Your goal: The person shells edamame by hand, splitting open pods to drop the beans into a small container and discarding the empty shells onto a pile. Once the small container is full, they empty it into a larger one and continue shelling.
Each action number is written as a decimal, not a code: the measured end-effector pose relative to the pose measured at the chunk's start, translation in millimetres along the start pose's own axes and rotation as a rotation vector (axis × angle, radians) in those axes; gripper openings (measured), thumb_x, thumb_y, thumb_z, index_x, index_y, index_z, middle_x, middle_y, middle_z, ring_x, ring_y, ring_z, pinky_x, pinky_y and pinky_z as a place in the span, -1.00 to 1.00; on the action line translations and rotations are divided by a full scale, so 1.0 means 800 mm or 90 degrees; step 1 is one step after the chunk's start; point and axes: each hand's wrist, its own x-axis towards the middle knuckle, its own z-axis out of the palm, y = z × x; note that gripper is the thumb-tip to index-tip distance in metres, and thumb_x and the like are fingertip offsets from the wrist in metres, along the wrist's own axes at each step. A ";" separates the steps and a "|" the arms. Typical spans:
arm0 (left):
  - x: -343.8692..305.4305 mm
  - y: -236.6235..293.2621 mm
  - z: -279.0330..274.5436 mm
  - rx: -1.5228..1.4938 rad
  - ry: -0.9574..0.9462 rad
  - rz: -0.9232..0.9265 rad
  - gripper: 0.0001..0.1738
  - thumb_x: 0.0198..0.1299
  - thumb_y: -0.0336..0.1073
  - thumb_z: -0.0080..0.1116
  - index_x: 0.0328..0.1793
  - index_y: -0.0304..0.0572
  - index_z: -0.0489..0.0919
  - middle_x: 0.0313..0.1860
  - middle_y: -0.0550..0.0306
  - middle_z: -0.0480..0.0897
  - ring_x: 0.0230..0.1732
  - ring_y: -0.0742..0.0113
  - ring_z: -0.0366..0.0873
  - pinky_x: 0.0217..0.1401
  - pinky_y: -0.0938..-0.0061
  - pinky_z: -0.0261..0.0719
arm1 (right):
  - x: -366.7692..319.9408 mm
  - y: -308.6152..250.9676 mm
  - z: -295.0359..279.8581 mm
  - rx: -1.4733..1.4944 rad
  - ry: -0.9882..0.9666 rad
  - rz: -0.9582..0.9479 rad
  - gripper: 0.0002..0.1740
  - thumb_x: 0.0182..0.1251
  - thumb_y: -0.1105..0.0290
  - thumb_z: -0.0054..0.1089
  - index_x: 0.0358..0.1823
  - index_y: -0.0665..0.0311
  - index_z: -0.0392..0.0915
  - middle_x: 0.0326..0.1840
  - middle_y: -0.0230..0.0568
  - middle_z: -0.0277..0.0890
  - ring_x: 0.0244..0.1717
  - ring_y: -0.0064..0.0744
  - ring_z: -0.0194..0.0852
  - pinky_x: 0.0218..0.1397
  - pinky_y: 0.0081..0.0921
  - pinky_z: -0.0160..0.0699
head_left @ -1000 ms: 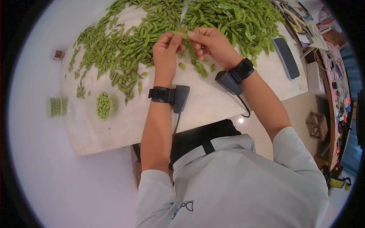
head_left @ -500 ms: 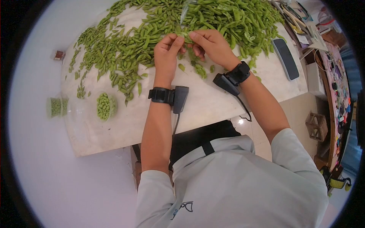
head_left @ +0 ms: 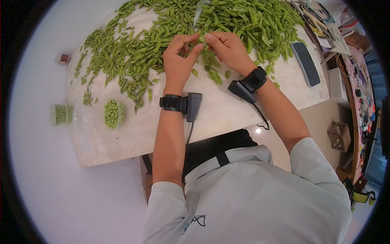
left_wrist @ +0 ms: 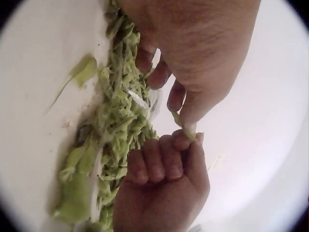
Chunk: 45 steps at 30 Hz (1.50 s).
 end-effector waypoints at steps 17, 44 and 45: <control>-0.001 -0.010 0.008 -0.159 0.042 -0.077 -0.83 0.13 -0.36 0.26 -0.23 -0.32 0.60 -0.33 0.25 0.55 -0.41 0.57 0.39 -0.33 0.69 0.38 | 0.000 0.004 0.002 0.069 -0.037 0.010 -0.53 0.40 0.09 -0.09 -0.54 0.34 0.37 -0.68 -0.34 0.23 -0.59 -0.55 0.11 -0.49 -0.52 0.21; 0.001 -0.013 0.013 -0.160 0.076 -0.045 -0.84 0.10 -0.35 0.27 -0.28 -0.26 0.54 -0.30 0.27 0.51 -0.46 0.59 0.34 -0.40 0.66 0.34 | 0.006 0.013 0.005 0.053 -0.012 0.041 -0.54 0.38 0.12 -0.02 -0.51 0.41 0.42 -0.70 -0.37 0.26 -0.64 -0.60 0.12 -0.56 -0.52 0.21; 0.002 -0.014 0.012 -0.151 0.076 -0.038 -0.82 0.07 -0.36 0.30 -0.28 -0.25 0.54 -0.29 0.27 0.50 -0.46 0.58 0.33 -0.41 0.66 0.33 | 0.005 0.011 0.006 0.050 -0.006 0.040 -0.55 0.38 0.13 -0.01 -0.49 0.42 0.43 -0.70 -0.35 0.26 -0.64 -0.59 0.12 -0.55 -0.50 0.22</control>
